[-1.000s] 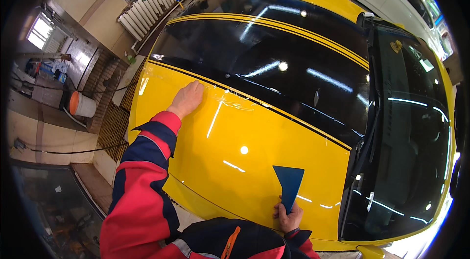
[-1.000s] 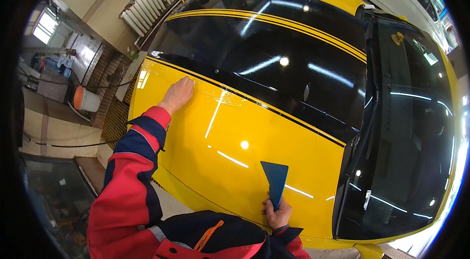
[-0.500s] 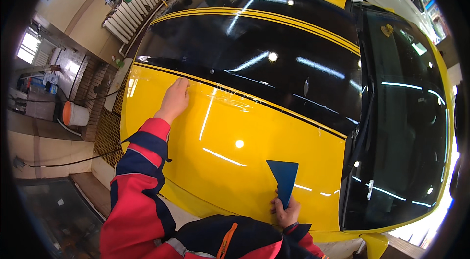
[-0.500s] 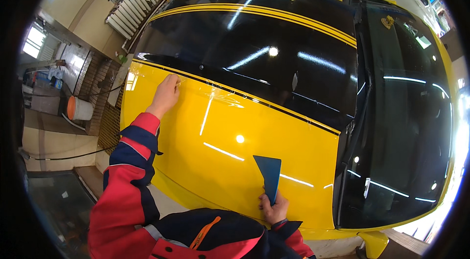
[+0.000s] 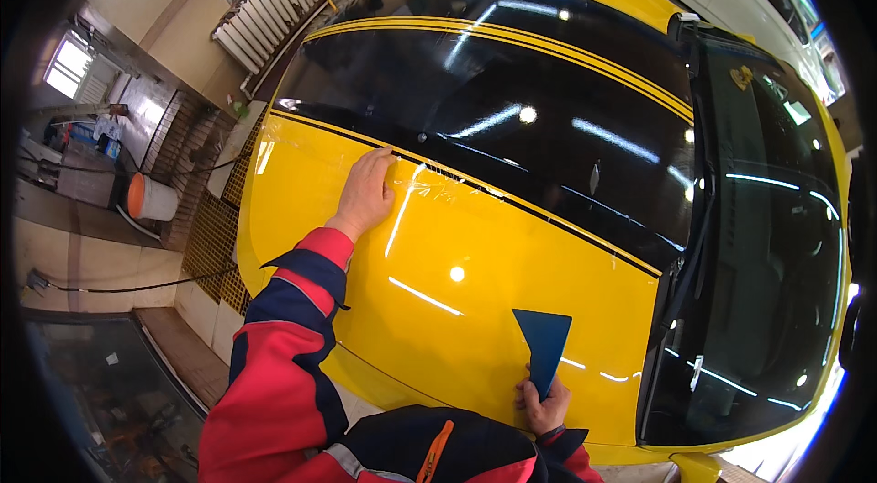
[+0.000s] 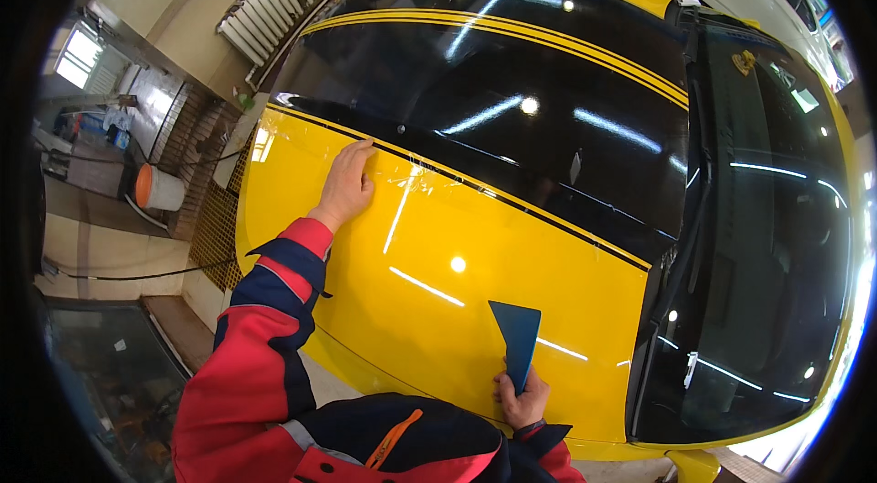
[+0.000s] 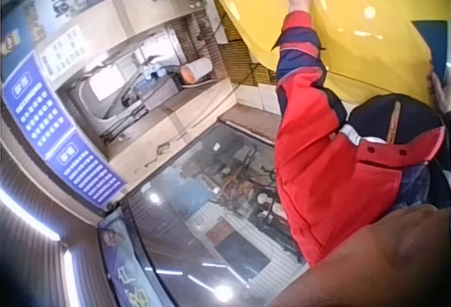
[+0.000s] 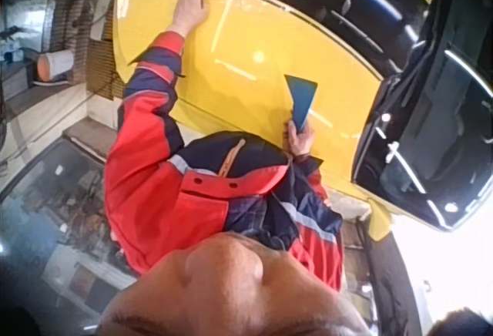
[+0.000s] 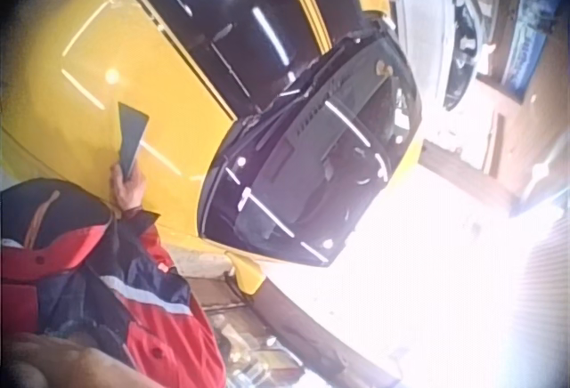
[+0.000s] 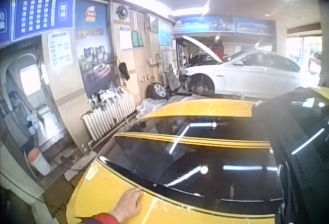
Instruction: The person applies black racing stripes to the hood of a yellow sports car. They use a heat gun to warm the vinyl and a blue squeegee to smooth it onto the curved surface, then peel back the transfer paper to reveal the applied stripes.
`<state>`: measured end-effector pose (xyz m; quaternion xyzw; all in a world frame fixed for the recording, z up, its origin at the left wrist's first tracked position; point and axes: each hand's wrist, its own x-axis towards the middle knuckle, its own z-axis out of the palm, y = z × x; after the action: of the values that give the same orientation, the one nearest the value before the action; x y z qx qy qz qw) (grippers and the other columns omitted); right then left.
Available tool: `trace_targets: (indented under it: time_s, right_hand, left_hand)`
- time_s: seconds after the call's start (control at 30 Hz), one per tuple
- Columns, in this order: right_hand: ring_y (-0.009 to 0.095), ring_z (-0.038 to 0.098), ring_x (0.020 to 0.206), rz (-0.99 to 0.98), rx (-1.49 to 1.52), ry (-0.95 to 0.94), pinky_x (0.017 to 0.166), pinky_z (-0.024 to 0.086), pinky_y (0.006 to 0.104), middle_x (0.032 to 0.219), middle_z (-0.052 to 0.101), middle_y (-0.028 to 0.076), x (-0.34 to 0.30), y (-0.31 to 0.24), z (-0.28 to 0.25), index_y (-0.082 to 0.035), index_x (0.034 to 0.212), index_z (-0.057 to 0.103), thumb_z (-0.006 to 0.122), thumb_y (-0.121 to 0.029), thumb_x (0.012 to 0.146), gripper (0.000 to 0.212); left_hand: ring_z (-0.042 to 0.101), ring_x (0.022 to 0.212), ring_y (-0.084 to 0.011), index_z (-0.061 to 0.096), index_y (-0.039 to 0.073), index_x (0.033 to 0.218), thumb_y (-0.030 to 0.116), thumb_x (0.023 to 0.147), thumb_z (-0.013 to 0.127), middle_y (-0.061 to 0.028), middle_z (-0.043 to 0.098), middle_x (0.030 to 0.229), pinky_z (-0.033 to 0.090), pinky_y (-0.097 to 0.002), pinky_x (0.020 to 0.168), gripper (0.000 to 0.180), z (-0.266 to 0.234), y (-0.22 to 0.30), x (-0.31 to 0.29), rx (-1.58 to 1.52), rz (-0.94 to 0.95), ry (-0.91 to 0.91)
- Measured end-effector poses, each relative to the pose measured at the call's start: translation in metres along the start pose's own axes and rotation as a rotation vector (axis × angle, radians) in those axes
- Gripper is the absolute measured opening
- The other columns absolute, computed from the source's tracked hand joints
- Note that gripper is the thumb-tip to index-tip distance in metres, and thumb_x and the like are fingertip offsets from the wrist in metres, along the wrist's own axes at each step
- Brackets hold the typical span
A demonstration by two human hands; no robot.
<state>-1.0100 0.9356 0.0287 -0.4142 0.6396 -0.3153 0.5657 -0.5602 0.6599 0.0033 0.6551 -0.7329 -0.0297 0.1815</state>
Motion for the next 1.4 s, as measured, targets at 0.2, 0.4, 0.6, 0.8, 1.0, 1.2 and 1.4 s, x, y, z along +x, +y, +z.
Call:
trace_targets:
  time_s: [0.2,0.4,0.6,0.8,1.0,1.2,1.4]
  right_hand:
    - [0.013,0.07,0.067,0.01,-0.004,-0.031,0.064,0.06,0.0297,0.088,0.076,0.008,0.001,0.003,-0.004,0.004,0.13,0.069,0.066,-0.01,0.101,0.032]
    - [0.015,0.069,0.077,-0.18,-0.152,-0.142,0.072,0.057,0.0326,0.096,0.075,0.011,0.023,-0.037,-0.002,0.001,0.145,0.062,0.075,-0.026,0.099,0.054]
    - [0.03,0.071,0.079,-0.765,-0.908,-0.369,0.074,0.061,0.04,0.1,0.071,0.017,0.11,-0.167,0.036,-0.012,0.157,0.058,0.082,-0.03,0.098,0.067]
    - [0.032,0.071,0.099,-0.913,-1.443,-0.495,0.082,0.062,0.0396,0.114,0.069,0.017,0.195,-0.283,0.134,-0.023,0.153,0.065,0.078,-0.032,0.102,0.053]
    - [0.032,0.069,0.112,-0.827,-1.857,-0.639,0.09,0.061,0.0391,0.127,0.071,0.017,0.255,-0.332,0.234,-0.021,0.152,0.066,0.078,-0.021,0.101,0.053]
    - [0.031,0.068,0.116,-1.06,-1.929,-0.66,0.089,0.06,0.039,0.126,0.07,0.017,0.28,-0.313,0.294,-0.016,0.152,0.064,0.081,-0.013,0.096,0.059]
    - [0.033,0.074,0.108,-0.89,-1.989,-0.673,0.09,0.062,0.0427,0.118,0.075,0.014,0.281,-0.308,0.31,-0.021,0.155,0.063,0.083,-0.009,0.093,0.066]
  left_hand:
    - [0.039,0.16,-0.0377,0.054,0.002,0.157,0.015,0.101,0.061,-0.0201,0.05,0.166,0.024,-0.049,0.136,0.059,0.016,0.012,-0.016,-0.015,-0.054,0.011]
    - [0.041,0.159,-0.0376,0.056,0.001,0.156,0.021,0.102,0.061,-0.0215,0.052,0.165,0.024,-0.0514,0.136,0.057,0.02,0.011,-0.022,-0.058,-0.074,0.052]
    - [0.038,0.16,-0.0351,0.053,0.006,0.159,0.033,0.107,0.06,-0.016,0.049,0.169,0.021,-0.0569,0.135,0.059,0.024,-0.001,-0.021,0.031,-0.186,0.101]
    - [0.04,0.16,-0.032,0.055,0.017,0.161,0.031,0.11,0.056,-0.0073,0.049,0.17,0.022,-0.0606,0.133,0.052,0.016,-0.039,-0.03,0.08,-0.153,0.035]
    - [0.045,0.157,-0.0306,0.066,0.018,0.152,0.017,0.11,0.061,-0.0067,0.059,0.163,0.023,-0.0579,0.133,0.041,0.022,-0.054,-0.032,-0.036,-0.214,0.143]
    - [0.047,0.156,-0.0301,0.068,0.017,0.15,0.021,0.114,0.058,-0.0067,0.062,0.159,0.023,-0.055,0.134,0.038,0.026,-0.058,-0.031,-0.087,-0.228,0.183]
    - [0.048,0.154,-0.0303,0.068,0.015,0.148,0.013,0.108,0.066,-0.0072,0.062,0.159,0.024,-0.056,0.134,0.04,0.032,-0.059,-0.032,-0.143,-0.245,0.206]
